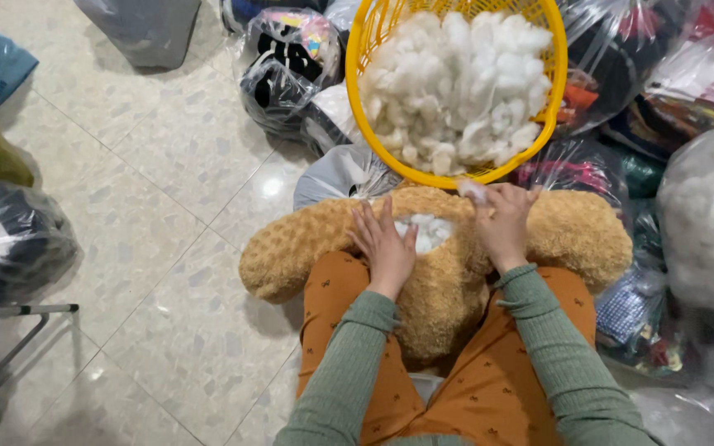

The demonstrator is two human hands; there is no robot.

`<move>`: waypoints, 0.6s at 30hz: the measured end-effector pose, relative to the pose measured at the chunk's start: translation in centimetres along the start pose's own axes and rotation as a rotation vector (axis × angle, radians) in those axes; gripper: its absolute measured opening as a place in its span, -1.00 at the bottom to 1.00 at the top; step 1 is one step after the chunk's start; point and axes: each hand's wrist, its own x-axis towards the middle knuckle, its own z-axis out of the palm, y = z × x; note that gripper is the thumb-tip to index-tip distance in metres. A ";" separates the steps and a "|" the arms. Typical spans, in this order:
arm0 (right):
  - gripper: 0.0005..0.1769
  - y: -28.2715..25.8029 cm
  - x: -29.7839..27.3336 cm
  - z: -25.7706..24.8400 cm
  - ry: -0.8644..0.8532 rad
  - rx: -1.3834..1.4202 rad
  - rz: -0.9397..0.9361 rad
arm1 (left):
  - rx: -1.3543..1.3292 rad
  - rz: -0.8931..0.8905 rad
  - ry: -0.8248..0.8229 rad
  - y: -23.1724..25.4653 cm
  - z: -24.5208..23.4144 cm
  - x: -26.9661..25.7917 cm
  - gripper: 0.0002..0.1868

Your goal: The person sits on the floor and repeatedly takes handfuls of white stuffing from a yellow basket, inserting them into a large brown teddy bear. They press and distribute the stuffing inside the bear's body throughout the clip.

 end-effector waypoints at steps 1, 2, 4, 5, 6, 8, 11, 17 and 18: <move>-0.75 -0.8 -0.4 0.6 -0.026 -0.006 -0.061 | -0.023 -0.006 0.033 -0.4 -0.1 0.4 -0.20; -0.67 -1.7 -0.7 1.2 -0.053 -0.012 -0.122 | -0.046 -0.012 0.066 -0.8 -0.2 0.7 -0.22; -0.63 -3.2 -1.6 2.2 -0.112 0.024 -0.108 | -0.077 -0.030 0.102 -1.1 0.1 0.5 -0.24; -0.60 -3.8 -1.7 2.6 -0.136 0.045 -0.106 | -0.084 -0.035 0.113 -1.3 0.0 0.6 -0.23; -0.68 -4.2 -1.7 2.8 -0.189 -0.018 -0.116 | -0.090 -0.040 0.125 -1.4 -0.1 0.7 -0.23; -0.83 -5.1 -2.2 3.5 -0.298 -0.141 -0.138 | -0.054 -0.056 0.110 -1.5 -0.2 0.7 -0.22; -0.81 -5.5 -3.1 4.1 -0.421 -0.260 -0.202 | -0.025 -0.085 0.057 -1.0 -0.3 0.8 -0.18; -0.68 -4.6 -5.0 3.7 -0.523 -0.145 -0.282 | 0.039 -0.203 -0.132 0.8 -0.6 1.1 -0.07; -0.64 -4.6 -5.6 3.7 -0.469 -0.121 -0.312 | 0.048 -0.205 -0.162 1.0 -0.7 1.0 -0.04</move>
